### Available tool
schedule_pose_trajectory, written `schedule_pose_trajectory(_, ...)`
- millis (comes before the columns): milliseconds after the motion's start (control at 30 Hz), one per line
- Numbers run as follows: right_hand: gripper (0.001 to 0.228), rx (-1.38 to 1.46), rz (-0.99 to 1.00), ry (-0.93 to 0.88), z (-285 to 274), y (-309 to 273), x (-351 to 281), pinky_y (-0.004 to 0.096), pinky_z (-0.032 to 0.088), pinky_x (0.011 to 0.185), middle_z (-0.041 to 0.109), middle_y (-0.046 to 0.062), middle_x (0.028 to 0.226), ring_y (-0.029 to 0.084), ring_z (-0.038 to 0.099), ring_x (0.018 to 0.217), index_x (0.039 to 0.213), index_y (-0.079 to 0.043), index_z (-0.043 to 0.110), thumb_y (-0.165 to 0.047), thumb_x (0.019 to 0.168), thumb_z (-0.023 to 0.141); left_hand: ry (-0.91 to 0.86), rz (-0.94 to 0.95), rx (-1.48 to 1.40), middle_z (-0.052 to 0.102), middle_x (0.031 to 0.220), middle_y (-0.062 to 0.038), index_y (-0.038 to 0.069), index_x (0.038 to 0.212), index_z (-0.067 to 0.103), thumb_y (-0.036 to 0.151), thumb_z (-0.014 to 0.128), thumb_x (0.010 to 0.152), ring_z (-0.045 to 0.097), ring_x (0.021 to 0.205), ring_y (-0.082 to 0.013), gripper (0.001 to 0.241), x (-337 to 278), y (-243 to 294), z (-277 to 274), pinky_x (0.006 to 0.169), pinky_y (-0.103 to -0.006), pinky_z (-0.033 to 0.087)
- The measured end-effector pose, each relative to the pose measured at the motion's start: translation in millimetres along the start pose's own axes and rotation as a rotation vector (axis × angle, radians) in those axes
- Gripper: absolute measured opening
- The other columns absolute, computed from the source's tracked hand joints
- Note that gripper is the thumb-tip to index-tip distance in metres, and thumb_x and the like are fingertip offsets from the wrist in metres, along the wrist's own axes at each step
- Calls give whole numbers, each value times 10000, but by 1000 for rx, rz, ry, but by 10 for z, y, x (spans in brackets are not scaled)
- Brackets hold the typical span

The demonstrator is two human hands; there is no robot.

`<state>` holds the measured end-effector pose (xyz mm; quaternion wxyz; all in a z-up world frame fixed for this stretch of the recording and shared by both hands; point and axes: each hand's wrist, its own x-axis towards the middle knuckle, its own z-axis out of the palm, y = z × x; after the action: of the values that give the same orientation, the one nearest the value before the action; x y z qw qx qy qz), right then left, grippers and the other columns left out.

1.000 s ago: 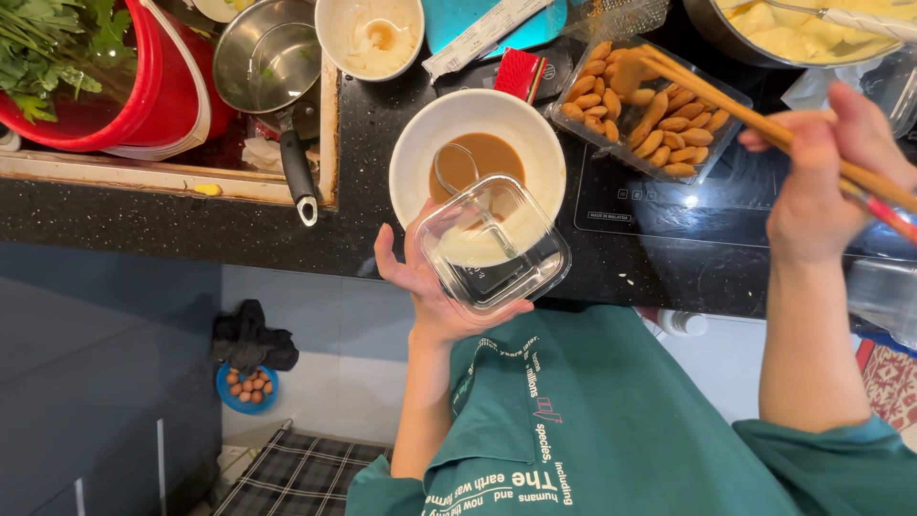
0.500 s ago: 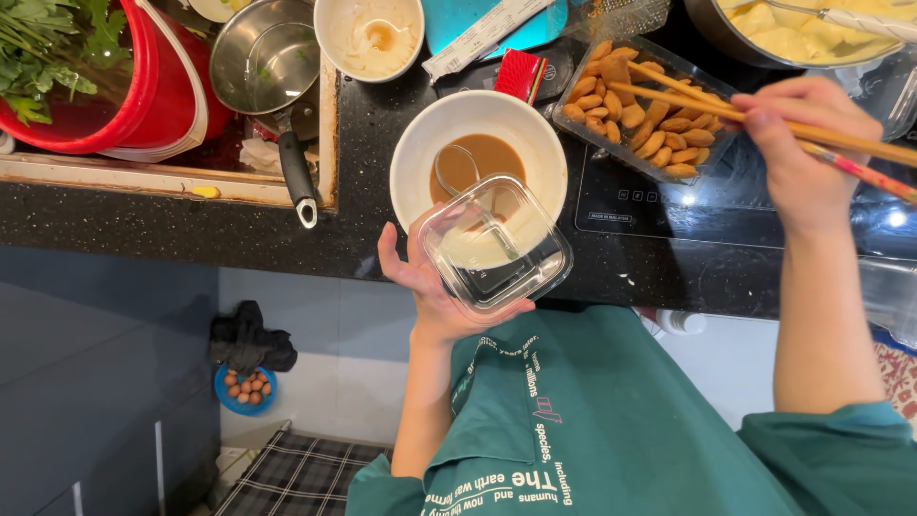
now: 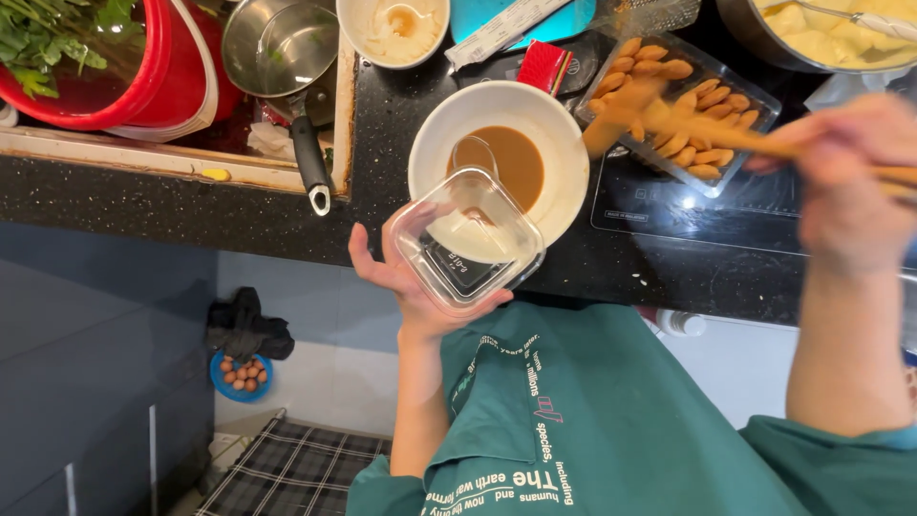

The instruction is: Dipping ladyfingers into coffee and layering them with cream in a container to assemble tiramisu.

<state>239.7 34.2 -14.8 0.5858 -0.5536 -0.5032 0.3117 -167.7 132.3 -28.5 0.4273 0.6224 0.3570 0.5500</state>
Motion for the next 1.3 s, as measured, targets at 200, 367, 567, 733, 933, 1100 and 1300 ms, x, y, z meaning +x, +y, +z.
schedule_pose_trajectory(200,213,-34,322,-29,1381,-263,236,244,604,821,595,104,1027,222,696,857,1262,105,664,70,1054,638,-16,40,49,570,1326,-175,249,1582,-21,353,954,612,594,1245,-318,1380,61,27,-183,1152,-482,509)
schedule_pose_trajectory(367,198,-316,168,-11,1543,-402,111,243,452,761,595,120,1023,189,583,861,1248,117,713,120,1050,713,-6,21,3,516,1376,-187,263,1592,-28,322,957,613,616,1229,-316,1390,47,38,-339,1146,-487,533)
schedule_pose_trajectory(567,91,-432,121,54,1897,-605,-174,270,409,697,622,158,1011,192,535,816,1124,127,742,117,1035,725,-31,23,-28,522,1368,-189,275,1589,-21,319,959,605,628,1216,-319,1390,89,7,-465,1129,-495,547)
schedule_pose_trajectory(733,118,-608,-11,-17,2196,-700,-326,298,442,693,678,170,1014,216,573,790,1036,103,772,86,920,785,-85,21,-41,522,1376,-205,269,1583,-35,272,969,604,626,1225,-324,1402,133,1,-568,1129,-493,548)
schedule_pose_trajectory(933,191,-752,-74,-90,2335,-667,-407,276,486,694,643,167,1119,198,592,841,1135,79,787,68,944,799,-106,21,-84,499,1399,-203,272,1584,-34,276,978,591,632,1232,-328,1417,149,-20,-637,1131,-492,552)
schedule_pose_trajectory(1100,229,-670,11,85,2245,-584,-467,288,457,719,697,157,1032,206,582,824,1142,93,788,148,919,792,-114,24,-93,502,1395,-203,271,1587,-26,274,980,594,628,1236,-328,1413,161,-33,-665,1134,-503,545)
schedule_pose_trajectory(1300,158,-148,320,376,2108,-472,-348,272,632,843,643,168,1122,234,708,890,1276,117,636,51,1134,616,-119,13,-107,495,1408,-205,252,1587,-32,302,964,618,630,1243,-326,1391,167,-7,-631,1141,-497,551)
